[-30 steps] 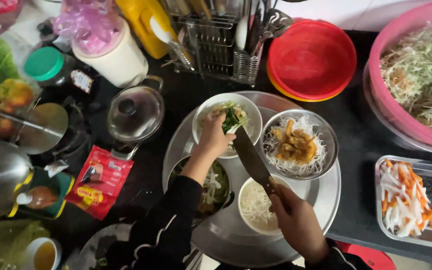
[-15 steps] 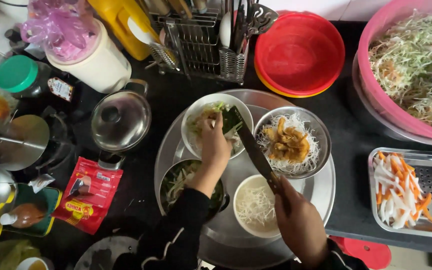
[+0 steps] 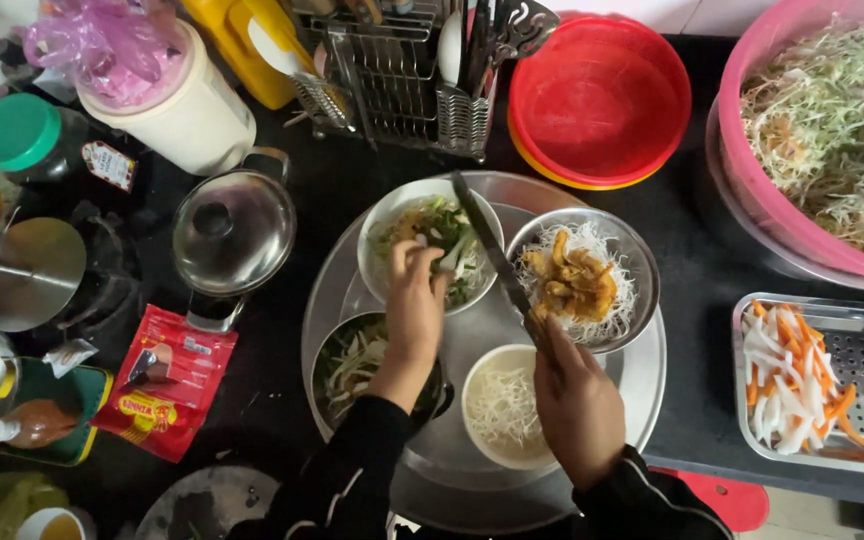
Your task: The person tears pieces of fried pork skin and distributes them into several bowls containing noodles and greens. They then chop green onions and add them to the bowls as a garnish.
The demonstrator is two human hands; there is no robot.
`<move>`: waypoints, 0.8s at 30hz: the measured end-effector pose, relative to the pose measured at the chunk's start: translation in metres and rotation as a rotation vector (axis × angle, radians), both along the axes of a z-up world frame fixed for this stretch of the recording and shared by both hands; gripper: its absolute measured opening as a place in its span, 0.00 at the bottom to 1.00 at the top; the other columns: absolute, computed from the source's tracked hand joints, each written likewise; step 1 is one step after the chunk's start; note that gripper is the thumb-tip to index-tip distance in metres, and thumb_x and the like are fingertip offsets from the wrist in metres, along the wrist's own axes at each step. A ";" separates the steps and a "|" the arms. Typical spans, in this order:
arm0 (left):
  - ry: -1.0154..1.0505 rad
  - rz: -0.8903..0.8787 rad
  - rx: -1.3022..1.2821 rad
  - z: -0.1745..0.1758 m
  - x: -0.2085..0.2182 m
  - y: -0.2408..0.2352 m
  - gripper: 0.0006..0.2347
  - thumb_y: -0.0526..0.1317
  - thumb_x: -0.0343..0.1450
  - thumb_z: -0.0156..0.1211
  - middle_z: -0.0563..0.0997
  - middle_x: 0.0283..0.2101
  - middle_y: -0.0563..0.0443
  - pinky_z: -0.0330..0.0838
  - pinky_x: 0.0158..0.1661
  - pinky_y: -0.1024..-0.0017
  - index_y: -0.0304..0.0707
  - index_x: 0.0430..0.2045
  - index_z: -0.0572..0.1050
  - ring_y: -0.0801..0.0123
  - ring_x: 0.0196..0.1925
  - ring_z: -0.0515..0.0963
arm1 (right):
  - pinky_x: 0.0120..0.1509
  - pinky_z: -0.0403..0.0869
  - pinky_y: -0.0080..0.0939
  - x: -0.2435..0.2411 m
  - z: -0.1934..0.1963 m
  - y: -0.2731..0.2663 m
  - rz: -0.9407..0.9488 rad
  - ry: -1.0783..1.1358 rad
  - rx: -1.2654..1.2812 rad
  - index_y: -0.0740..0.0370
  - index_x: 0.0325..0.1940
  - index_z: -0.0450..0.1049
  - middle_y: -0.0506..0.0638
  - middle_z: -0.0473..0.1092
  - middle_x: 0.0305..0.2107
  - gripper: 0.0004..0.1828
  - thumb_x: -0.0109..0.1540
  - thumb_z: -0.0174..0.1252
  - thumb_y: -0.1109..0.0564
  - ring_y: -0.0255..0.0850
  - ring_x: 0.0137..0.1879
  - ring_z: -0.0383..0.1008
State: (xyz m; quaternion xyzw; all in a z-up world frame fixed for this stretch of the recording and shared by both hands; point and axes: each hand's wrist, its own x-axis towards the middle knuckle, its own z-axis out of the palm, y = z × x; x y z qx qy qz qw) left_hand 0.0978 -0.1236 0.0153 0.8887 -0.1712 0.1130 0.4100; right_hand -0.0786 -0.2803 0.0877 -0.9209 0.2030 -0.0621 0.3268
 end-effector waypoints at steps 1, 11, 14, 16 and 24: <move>-0.023 -0.009 -0.011 0.004 0.003 0.000 0.12 0.29 0.70 0.67 0.69 0.58 0.42 0.83 0.47 0.60 0.36 0.46 0.76 0.50 0.54 0.81 | 0.36 0.76 0.59 0.004 -0.001 0.000 -0.006 -0.023 -0.012 0.54 0.74 0.69 0.62 0.79 0.49 0.29 0.66 0.55 0.54 0.59 0.42 0.81; -0.147 -0.030 0.232 0.003 0.002 0.000 0.11 0.30 0.69 0.70 0.77 0.49 0.44 0.79 0.45 0.56 0.32 0.44 0.83 0.48 0.51 0.77 | 0.45 0.76 0.54 -0.007 0.005 -0.004 -0.052 -0.114 0.059 0.52 0.70 0.73 0.59 0.79 0.51 0.29 0.63 0.59 0.57 0.57 0.51 0.81; -0.413 -0.126 0.379 -0.011 0.011 -0.007 0.10 0.24 0.57 0.75 0.80 0.43 0.41 0.74 0.37 0.59 0.31 0.29 0.85 0.52 0.41 0.82 | 0.41 0.76 0.56 -0.015 0.000 -0.003 -0.058 -0.088 0.033 0.49 0.70 0.74 0.57 0.80 0.49 0.29 0.63 0.61 0.55 0.56 0.47 0.82; -0.387 -0.086 0.418 -0.016 0.012 -0.009 0.06 0.28 0.60 0.72 0.78 0.44 0.44 0.71 0.37 0.53 0.36 0.27 0.84 0.50 0.44 0.78 | 0.46 0.76 0.53 -0.016 0.009 -0.002 -0.097 -0.010 0.098 0.48 0.70 0.74 0.55 0.80 0.50 0.29 0.63 0.60 0.54 0.54 0.52 0.82; -0.287 -0.039 0.406 0.014 -0.006 -0.003 0.31 0.23 0.69 0.58 0.72 0.69 0.45 0.72 0.56 0.51 0.50 0.69 0.69 0.47 0.60 0.73 | 0.29 0.67 0.43 -0.020 0.061 0.010 -0.358 0.266 0.681 0.52 0.67 0.81 0.54 0.70 0.19 0.27 0.63 0.59 0.60 0.41 0.23 0.65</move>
